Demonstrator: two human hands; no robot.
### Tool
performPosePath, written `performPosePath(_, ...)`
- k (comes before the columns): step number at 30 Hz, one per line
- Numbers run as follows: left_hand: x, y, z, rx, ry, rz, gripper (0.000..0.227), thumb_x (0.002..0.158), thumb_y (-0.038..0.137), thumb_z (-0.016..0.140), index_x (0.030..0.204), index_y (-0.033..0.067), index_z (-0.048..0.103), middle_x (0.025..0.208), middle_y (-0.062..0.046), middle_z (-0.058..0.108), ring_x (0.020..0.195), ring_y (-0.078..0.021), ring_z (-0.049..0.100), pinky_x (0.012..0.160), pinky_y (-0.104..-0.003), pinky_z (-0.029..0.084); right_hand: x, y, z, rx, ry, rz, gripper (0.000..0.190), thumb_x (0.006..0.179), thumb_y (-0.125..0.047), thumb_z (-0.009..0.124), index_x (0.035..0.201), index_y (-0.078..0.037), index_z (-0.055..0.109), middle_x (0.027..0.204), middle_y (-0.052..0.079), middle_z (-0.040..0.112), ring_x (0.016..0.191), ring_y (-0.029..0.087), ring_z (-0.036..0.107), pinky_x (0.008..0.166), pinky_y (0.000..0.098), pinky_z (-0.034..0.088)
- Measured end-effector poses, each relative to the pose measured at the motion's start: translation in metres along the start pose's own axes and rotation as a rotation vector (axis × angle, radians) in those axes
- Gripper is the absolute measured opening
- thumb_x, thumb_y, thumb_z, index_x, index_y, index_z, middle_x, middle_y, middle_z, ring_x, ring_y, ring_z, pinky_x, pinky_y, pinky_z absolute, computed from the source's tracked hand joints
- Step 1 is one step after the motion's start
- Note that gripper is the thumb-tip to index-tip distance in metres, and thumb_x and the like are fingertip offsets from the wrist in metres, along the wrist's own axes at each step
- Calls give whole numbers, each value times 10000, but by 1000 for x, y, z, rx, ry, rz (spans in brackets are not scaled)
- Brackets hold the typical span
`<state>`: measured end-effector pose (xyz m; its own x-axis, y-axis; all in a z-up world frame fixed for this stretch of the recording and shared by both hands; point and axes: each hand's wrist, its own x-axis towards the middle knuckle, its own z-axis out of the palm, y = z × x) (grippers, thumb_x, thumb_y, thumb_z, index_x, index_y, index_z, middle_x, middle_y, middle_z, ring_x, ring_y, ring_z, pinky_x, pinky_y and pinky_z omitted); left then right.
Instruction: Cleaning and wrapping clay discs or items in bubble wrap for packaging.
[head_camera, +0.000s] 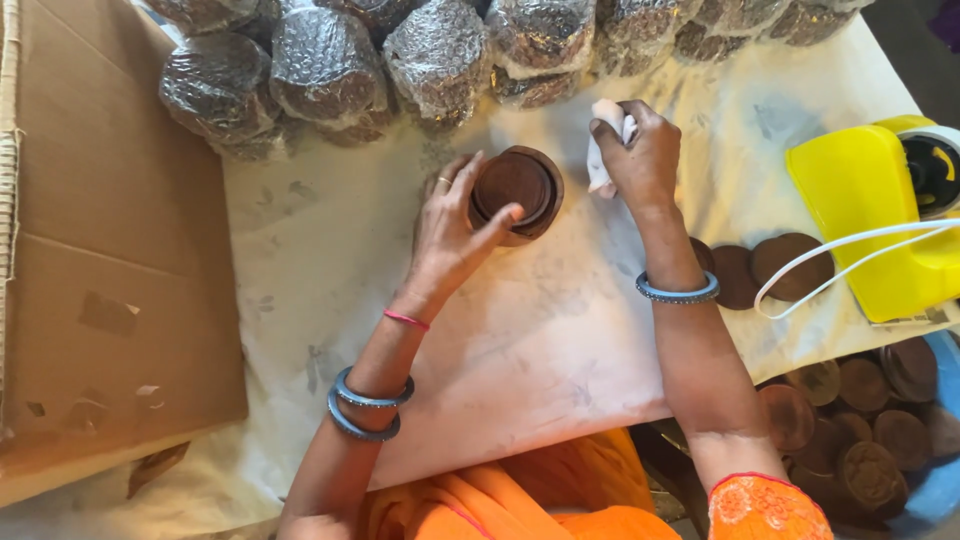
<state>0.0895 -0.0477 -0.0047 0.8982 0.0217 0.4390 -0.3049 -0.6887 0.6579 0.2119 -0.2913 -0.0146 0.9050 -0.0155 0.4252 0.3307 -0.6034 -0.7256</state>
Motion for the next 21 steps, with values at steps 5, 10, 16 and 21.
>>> performPosePath(5,-5,8,7,-34,-57,25,952,768,405,901,1496,-11,450,1423,-235,539,1316,-402,532,1106,-464,440,0,2,6,57,-43,-16,334,896,-227,801,1104,27,744,908,185,770,808,242,777,749,353,597)
performPosePath(10,-7,10,8,7,-61,12,929,753,372,916,1496,28,477,1432,-212,545,1326,-380,532,1121,-455,451,-1,-1,6,46,-78,-11,340,895,-232,806,1108,26,744,904,179,768,800,230,771,742,352,595)
performPosePath(16,-9,7,10,-17,-62,8,935,800,385,904,1522,14,440,1453,-217,525,1356,-383,508,1140,-460,441,-2,-1,6,57,-113,-33,326,904,-226,810,1107,21,747,901,167,768,796,206,764,733,339,592)
performPosePath(21,-13,15,2,34,-39,46,1231,634,398,973,1566,44,251,1467,-294,460,1339,-444,456,1079,-486,432,-3,-11,3,95,-272,46,322,896,-240,815,1088,10,751,844,115,756,716,153,709,652,310,558)
